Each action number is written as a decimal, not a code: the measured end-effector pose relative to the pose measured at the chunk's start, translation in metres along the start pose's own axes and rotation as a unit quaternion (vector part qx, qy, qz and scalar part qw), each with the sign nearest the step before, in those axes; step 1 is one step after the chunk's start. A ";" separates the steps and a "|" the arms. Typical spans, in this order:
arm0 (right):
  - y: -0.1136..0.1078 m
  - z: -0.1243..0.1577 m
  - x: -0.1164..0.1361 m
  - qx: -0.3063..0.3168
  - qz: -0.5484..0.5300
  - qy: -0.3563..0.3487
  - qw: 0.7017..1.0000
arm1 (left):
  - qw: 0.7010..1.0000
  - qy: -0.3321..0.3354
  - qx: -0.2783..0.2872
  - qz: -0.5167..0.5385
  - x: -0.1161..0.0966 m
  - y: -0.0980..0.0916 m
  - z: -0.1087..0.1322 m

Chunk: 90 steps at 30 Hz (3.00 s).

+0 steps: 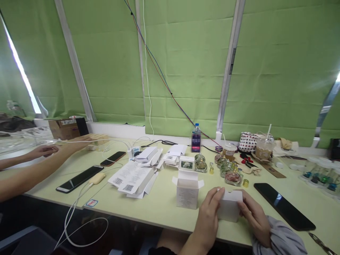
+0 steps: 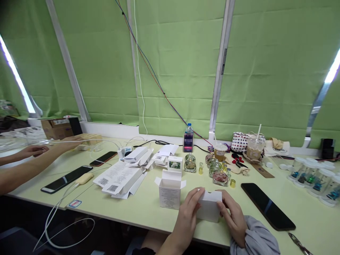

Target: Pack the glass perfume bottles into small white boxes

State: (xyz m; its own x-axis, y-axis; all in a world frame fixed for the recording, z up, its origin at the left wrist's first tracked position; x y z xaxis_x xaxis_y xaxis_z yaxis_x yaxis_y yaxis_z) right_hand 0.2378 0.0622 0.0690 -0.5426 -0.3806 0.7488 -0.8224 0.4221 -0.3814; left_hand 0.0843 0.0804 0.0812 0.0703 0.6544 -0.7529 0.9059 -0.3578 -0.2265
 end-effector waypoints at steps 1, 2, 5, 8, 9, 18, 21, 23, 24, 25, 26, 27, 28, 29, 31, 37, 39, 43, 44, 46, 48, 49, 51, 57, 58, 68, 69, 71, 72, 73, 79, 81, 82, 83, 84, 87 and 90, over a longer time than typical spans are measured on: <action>0.000 0.000 0.000 -0.001 -0.005 0.002 1.000 | 1.000 0.009 0.002 -0.005 -0.001 0.000 0.000; -0.001 0.000 -0.001 -0.001 -0.008 0.004 1.000 | 1.000 0.014 0.003 -0.010 0.000 0.000 0.000; 0.000 -0.002 -0.002 0.013 -0.004 -0.008 1.000 | 1.000 0.010 -0.001 -0.020 0.005 -0.001 0.001; 0.000 -0.004 -0.002 0.030 0.007 -0.037 0.999 | 1.000 -0.014 -0.010 -0.009 0.012 -0.002 0.003; 0.000 -0.004 -0.002 0.032 0.010 -0.043 0.999 | 1.000 -0.021 -0.010 0.001 0.014 -0.003 0.003; -0.001 -0.002 -0.012 0.025 -0.022 -0.012 0.999 | 0.990 0.077 0.004 -0.117 -0.018 0.000 0.010; -0.003 0.000 -0.018 0.011 -0.036 -0.009 0.999 | 0.947 0.229 -0.036 -0.224 -0.055 -0.011 0.026; -0.009 0.001 -0.020 -0.021 -0.056 -0.005 0.998 | 0.912 0.298 -0.091 -0.267 -0.070 -0.029 0.039; -0.015 0.002 -0.020 -0.050 -0.069 -0.002 0.996 | 0.900 0.305 -0.126 -0.283 -0.072 -0.043 0.043; -0.021 0.002 -0.018 -0.082 -0.083 0.000 0.993 | 0.894 0.291 -0.171 -0.296 -0.071 -0.060 0.045; -0.028 0.002 -0.015 -0.118 -0.099 0.001 0.988 | 0.892 0.259 -0.209 -0.307 -0.067 -0.077 0.045; -0.036 0.002 -0.010 -0.157 -0.116 0.001 0.981 | 0.890 0.226 -0.239 -0.315 -0.062 -0.093 0.044; -0.041 0.001 -0.003 -0.190 -0.132 -0.002 0.973 | 0.893 0.188 -0.256 -0.318 -0.055 -0.107 0.041; -0.046 -0.001 0.006 -0.222 -0.151 -0.005 0.963 | 0.900 0.153 -0.260 -0.316 -0.048 -0.117 0.037; -0.049 -0.008 0.025 -0.259 -0.181 -0.010 0.949 | 0.917 0.092 -0.241 -0.303 -0.033 -0.130 0.028; -0.005 -0.050 0.093 -0.192 -0.195 -0.040 0.961 | 0.958 -0.059 -0.205 -0.193 0.008 -0.134 0.019; 0.020 -0.062 0.109 -0.140 -0.185 -0.056 0.971 | 0.961 -0.082 -0.222 -0.142 0.016 -0.133 0.023; 0.052 -0.070 0.114 -0.100 -0.153 -0.068 0.981 | 0.961 -0.087 -0.250 -0.086 0.020 -0.134 0.027; 0.057 -0.070 0.111 -0.089 -0.139 -0.069 0.984 | 0.961 -0.085 -0.251 -0.082 0.020 -0.134 0.027; 0.063 -0.068 0.106 -0.063 -0.099 -0.076 0.990 | 0.961 -0.080 -0.253 -0.081 0.018 -0.136 0.026; 0.065 -0.066 0.104 -0.042 -0.050 -0.086 0.994 | 0.959 -0.082 -0.259 -0.080 0.017 -0.138 0.025; 0.064 -0.065 0.104 -0.034 -0.027 -0.090 0.995 | 0.958 -0.085 -0.262 -0.078 0.017 -0.139 0.025; 0.062 -0.065 0.105 -0.024 0.015 -0.094 0.995 | 0.957 -0.094 -0.265 -0.067 0.018 -0.139 0.025; 0.076 -0.065 0.110 -0.009 0.120 -0.126 0.985 | 0.975 -0.081 -0.209 -0.018 0.023 -0.121 0.020; 0.081 -0.064 0.108 0.000 0.125 -0.130 0.984 | 0.976 -0.081 -0.199 -0.018 0.026 -0.119 0.020; 0.090 -0.051 0.089 0.049 0.095 -0.174 0.979 | 0.983 -0.076 -0.150 -0.069 0.030 -0.117 0.018; 0.090 -0.050 0.090 0.048 0.101 -0.184 0.977 | 0.983 -0.074 -0.150 -0.072 0.029 -0.117 0.018; 0.087 -0.047 0.092 0.037 0.114 -0.215 0.969 | 0.984 -0.070 -0.150 -0.074 0.027 -0.118 0.018; 0.086 -0.045 0.094 0.031 0.122 -0.231 0.965 | 0.984 -0.068 -0.149 -0.072 0.027 -0.118 0.018; 0.085 -0.043 0.096 0.025 0.129 -0.247 0.960 | 0.984 -0.068 -0.148 -0.071 0.027 -0.118 0.018; 0.081 -0.032 0.096 0.018 0.161 -0.309 0.937 | 0.983 -0.092 -0.136 -0.077 0.037 -0.118 0.018; 0.082 -0.025 0.097 0.023 0.168 -0.341 0.925 | 0.984 -0.089 -0.133 -0.078 0.036 -0.119 0.017; 0.082 -0.022 0.099 0.024 0.173 -0.357 0.918 | 0.984 -0.087 -0.132 -0.077 0.035 -0.119 0.016; 0.081 -0.019 0.100 0.021 0.180 -0.372 0.910 | 0.985 -0.084 -0.131 -0.075 0.034 -0.119 0.016; 0.079 -0.016 0.101 0.015 0.189 -0.387 0.903 | 0.986 -0.081 -0.128 -0.073 0.033 -0.119 0.015; 0.074 -0.009 0.105 -0.013 0.226 -0.422 0.878 | 0.988 -0.067 -0.118 -0.068 0.029 -0.118 0.013; 0.076 -0.005 0.104 -0.015 0.266 -0.440 0.858 | 0.989 -0.059 -0.117 -0.066 0.026 -0.118 0.012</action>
State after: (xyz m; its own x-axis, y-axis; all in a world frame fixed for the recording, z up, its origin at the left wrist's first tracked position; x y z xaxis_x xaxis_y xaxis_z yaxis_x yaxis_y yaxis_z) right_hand 0.1196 0.0587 0.1203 -0.7690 -0.5962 -0.2305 -0.4217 0.7442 -0.5179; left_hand -0.0257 0.1315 0.0809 -0.0928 0.5974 -0.7965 0.9768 -0.1007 -0.1892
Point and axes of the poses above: each hand's wrist, its own z-axis away from the middle knuckle, its own y-axis out of the palm, x = y × z, the point moved 10 cm from there along -z, towards the middle knuckle, and after that the axes turned 6 degrees about z, right-handed, at the moved point
